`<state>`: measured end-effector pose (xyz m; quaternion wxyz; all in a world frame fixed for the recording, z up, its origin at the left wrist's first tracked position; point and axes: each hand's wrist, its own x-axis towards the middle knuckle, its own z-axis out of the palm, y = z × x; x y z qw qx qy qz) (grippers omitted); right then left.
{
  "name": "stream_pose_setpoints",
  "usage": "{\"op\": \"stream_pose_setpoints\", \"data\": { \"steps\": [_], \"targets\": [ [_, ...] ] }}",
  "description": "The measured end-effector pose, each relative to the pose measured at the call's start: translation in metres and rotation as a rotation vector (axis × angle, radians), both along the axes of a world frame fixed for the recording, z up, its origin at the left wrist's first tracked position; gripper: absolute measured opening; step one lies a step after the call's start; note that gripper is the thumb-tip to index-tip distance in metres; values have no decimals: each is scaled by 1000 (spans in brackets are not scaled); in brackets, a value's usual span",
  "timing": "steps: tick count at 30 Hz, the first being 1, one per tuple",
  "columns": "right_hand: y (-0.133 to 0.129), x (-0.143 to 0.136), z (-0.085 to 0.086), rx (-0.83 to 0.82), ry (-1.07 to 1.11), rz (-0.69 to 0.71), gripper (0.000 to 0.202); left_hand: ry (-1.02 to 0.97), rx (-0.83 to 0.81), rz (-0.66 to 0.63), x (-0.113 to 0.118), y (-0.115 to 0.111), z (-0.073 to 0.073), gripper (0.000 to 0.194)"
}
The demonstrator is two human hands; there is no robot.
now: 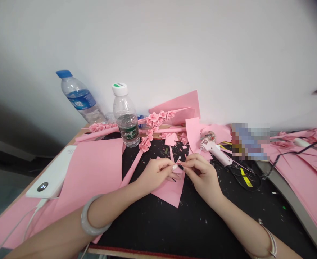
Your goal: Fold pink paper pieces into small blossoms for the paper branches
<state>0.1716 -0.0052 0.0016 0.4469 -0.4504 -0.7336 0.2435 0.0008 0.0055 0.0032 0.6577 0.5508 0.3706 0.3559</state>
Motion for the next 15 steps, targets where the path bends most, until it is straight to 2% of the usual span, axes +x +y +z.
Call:
{"op": "stream_pose_setpoints", "data": {
  "steps": [7, 15],
  "targets": [
    [2, 4, 3, 198, -184, 95, 24, -48, -69, 38, 0, 0, 2, 19],
    [1, 6, 6, 175, -383, 180, 35, -154, -206, 77, -2, 6, -3, 20]
  ]
}}
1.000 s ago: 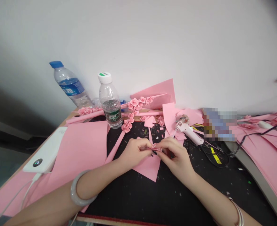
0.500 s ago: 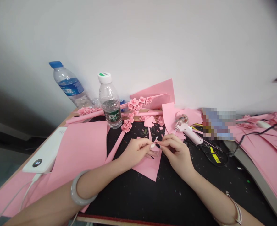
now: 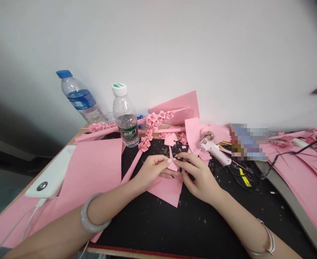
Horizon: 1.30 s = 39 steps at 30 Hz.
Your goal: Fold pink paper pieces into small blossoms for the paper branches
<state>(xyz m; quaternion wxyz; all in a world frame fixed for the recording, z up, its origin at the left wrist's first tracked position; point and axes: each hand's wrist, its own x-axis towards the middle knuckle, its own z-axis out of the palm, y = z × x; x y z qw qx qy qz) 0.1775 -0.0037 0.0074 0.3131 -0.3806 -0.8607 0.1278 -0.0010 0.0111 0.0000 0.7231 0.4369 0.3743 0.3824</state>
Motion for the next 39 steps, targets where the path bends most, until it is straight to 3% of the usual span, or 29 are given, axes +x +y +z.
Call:
{"op": "stream_pose_setpoints", "data": {
  "steps": [7, 20, 26, 29, 33, 39],
  "targets": [
    [1, 1, 1, -15, -56, -7, 40, -70, -52, 11, 0, 1, -6, 22],
    [5, 3, -2, -152, 104, 46, 44, -150, -57, 4, 0, 1, -4, 16],
    [3, 0, 0, -300, 249, -90, 22, 13, 76, -20, 0, 2, -2, 17],
    [4, -1, 1, -369, 173, -54, 1, 108, 177, -101, -1, 1, -1, 16],
    [4, -2, 4, -388, 69, 29, 24, 179, 266, -201, -1, 1, 0, 17],
    [3, -1, 0, -377, 63, 24, 30, 141, 98, -285, 0, -1, 1, 23]
  ]
}}
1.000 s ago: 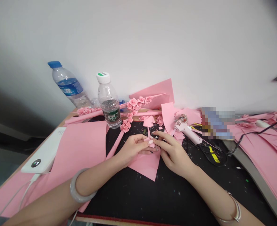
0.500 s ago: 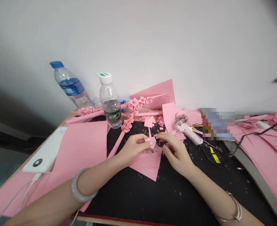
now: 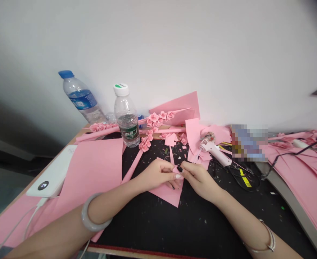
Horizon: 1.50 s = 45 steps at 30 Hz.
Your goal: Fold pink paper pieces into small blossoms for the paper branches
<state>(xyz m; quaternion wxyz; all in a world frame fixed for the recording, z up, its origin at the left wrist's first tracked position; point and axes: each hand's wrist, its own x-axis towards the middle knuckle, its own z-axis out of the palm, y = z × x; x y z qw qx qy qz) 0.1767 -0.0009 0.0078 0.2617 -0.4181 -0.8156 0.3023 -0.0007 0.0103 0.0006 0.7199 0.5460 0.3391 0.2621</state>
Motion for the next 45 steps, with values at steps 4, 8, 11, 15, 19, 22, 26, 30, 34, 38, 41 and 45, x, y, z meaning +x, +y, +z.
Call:
{"op": "stream_pose_setpoints", "data": {
  "steps": [4, 8, 11, 15, 19, 22, 26, 30, 34, 38, 41, 45],
  "targets": [
    [2, 2, -1, 81, 62, -100, 19, 16, -1, 23, 0, -1, -1, 24],
    [3, 1, -2, 189, 78, -37, 34, 12, 1, 47, 1, 0, 0, 23],
    [3, 1, -3, 241, 28, -13, 36, 0, -5, 51, 1, 0, -1, 24],
    [3, 1, -3, 327, -33, -10, 37, 1, -28, 69, -1, 2, -2, 24],
    [2, 1, -2, 333, 0, 2, 34, -9, -42, 78, -2, 2, 0, 20],
    [0, -2, -1, 213, 139, -24, 25, -1, -5, 54, -1, 2, 2, 17],
    [-2, -6, -1, -48, 312, -64, 14, 26, 20, 37, 0, 0, 2, 16],
    [-2, -8, -4, -172, 404, -85, 13, 44, 24, 28, 1, -3, 0, 16],
    [-3, -9, -8, -180, 418, -96, 15, 47, -15, 1, 0, -2, 0, 15],
    [-4, -11, -9, -137, 431, -119, 16, 45, -47, -19, -1, -1, 1, 14],
    [-5, -10, -7, -74, 390, -107, 17, 51, -48, -26, -2, 1, 0, 16],
    [-3, -7, -4, 41, 279, -50, 15, 29, -51, -27, -4, 3, 1, 17]
  ]
}}
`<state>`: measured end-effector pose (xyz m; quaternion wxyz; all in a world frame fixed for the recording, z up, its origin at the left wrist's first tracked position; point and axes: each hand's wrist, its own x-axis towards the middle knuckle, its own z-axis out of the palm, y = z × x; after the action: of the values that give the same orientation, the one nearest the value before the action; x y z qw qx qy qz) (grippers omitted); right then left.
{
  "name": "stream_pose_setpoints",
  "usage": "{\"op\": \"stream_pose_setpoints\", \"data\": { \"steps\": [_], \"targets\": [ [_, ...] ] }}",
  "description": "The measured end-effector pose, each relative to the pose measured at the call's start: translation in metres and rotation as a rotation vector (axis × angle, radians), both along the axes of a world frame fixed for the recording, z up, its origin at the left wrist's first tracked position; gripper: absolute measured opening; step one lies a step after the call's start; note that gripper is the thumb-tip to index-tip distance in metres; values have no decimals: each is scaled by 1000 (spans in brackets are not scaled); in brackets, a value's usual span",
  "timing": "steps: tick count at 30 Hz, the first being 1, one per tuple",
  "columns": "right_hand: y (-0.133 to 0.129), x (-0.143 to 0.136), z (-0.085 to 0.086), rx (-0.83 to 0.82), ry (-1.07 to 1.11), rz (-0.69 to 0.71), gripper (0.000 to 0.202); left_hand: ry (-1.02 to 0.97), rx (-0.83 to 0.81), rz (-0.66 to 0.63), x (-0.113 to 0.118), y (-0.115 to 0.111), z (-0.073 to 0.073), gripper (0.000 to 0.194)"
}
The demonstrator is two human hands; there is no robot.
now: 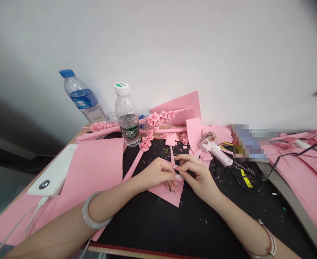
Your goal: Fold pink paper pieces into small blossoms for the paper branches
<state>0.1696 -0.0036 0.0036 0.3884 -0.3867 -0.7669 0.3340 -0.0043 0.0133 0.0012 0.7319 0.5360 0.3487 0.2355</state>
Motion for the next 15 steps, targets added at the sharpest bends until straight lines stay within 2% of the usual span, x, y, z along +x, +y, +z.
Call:
{"op": "stream_pose_setpoints", "data": {
  "steps": [6, 15],
  "targets": [
    [2, 5, 2, 78, -115, 44, 20, -52, -38, 24, -1, 2, 2, 20],
    [1, 9, 7, 69, -135, 63, 26, -57, -41, 64, 1, 2, 2, 24]
  ]
}}
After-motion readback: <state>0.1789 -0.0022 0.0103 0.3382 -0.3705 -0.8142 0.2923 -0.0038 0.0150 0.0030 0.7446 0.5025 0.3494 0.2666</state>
